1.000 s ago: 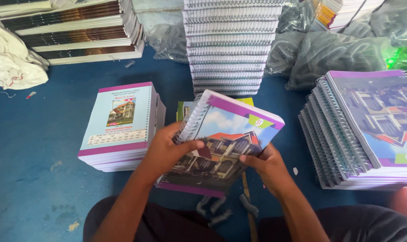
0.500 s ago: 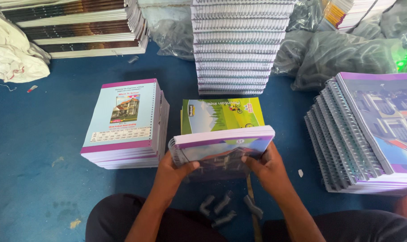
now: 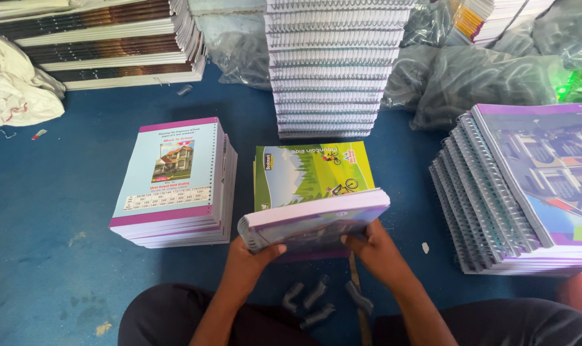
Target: The person sits on the floor and binds spiral notebooks by hand. They pick up a notebook, align the pre-punched holes, and thread a plastic spiral coil through the holes. After securing the coil, they place the finished notebook onto a stack and repeat the process with another notebook.
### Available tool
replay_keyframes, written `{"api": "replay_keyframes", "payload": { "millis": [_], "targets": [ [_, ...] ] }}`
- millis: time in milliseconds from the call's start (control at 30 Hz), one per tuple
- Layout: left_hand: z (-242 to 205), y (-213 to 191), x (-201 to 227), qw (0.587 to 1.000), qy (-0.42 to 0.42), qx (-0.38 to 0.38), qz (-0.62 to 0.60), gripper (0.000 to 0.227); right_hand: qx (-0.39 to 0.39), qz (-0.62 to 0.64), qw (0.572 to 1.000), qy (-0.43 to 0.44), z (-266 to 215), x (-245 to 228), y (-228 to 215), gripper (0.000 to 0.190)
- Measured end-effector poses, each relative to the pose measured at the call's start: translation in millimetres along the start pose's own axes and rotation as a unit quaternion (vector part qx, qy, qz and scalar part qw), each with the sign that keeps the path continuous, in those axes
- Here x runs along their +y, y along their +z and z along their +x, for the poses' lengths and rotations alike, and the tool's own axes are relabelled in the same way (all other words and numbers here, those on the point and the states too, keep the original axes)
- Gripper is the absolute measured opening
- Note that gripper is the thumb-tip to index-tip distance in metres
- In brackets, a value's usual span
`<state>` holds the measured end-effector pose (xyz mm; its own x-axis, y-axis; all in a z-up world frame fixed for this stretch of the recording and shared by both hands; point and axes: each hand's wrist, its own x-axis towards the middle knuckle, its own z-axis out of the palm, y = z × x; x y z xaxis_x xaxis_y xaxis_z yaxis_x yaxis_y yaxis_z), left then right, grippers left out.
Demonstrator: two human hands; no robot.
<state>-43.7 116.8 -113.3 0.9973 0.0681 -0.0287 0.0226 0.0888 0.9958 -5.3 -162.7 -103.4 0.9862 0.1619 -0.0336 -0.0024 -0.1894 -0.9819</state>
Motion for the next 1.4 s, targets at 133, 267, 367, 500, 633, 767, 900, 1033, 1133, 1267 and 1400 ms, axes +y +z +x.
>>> {"api": "replay_keyframes", "payload": {
  "millis": [133, 267, 367, 500, 633, 767, 900, 1033, 1133, 1267, 1400],
  "targets": [
    [0.3, 3.5, 1.5, 0.999, 0.013, 0.009, -0.027, 0.042, 0.022, 0.0, 1.0, -0.002, -1.6, 3.0, -0.1, 0.034],
    [-0.3, 3.3, 12.6, 0.999, 0.002, 0.035, 0.013, 0.039, 0.037, -0.055, 0.998, 0.007, -9.5, -16.6, 2.9, 0.031],
    [0.6, -2.0, 24.3, 0.998, -0.028, 0.053, 0.015, 0.037, 0.03, -0.045, 0.999, 0.002, -15.5, -39.0, 3.1, 0.034],
    [4.1, -5.4, 38.7, 0.998, -0.03, 0.056, -0.025, 0.036, 0.029, -0.022, 0.999, 0.02, -16.7, -65.0, 2.3, 0.039],
    [11.3, 3.0, 49.0, 0.993, -0.05, 0.059, -0.09, 0.039, 0.055, 0.03, 0.998, 0.011, -13.6, -73.1, 2.2, 0.044],
    [17.6, 17.7, 61.8, 0.986, -0.104, 0.072, -0.105, 0.039, 0.061, 0.058, 0.996, -0.011, -7.8, -72.0, -6.1, 0.042],
    [19.2, 29.0, 79.4, 0.982, -0.148, 0.033, -0.112, 0.031, 0.03, 0.056, 0.998, 0.012, -0.9, -78.9, -31.2, 0.038],
    [27.9, 57.8, 100.5, 0.98, -0.157, -0.007, -0.12, 0.03, 0.061, -0.005, 0.998, 0.004, -0.1, -107.2, -76.8, 0.033],
    [41.8, 91.6, 117.9, 0.975, -0.152, -0.039, -0.16, 0.031, 0.114, -0.066, 0.991, 0.024, -1.2, -139.4, -118.0, 0.029],
    [69.8, 142.6, 137.2, 0.969, -0.124, -0.104, -0.186, 0.031, 0.16, -0.095, 0.982, 0.039, -1.5, -175.3, -177.0, 0.031],
    [98.7, 203.2, 150.0, 0.961, -0.114, -0.148, -0.202, 0.024, 0.177, -0.108, 0.977, 0.05, 1.3, -194.0, -233.6, 0.037]
  ]
}}
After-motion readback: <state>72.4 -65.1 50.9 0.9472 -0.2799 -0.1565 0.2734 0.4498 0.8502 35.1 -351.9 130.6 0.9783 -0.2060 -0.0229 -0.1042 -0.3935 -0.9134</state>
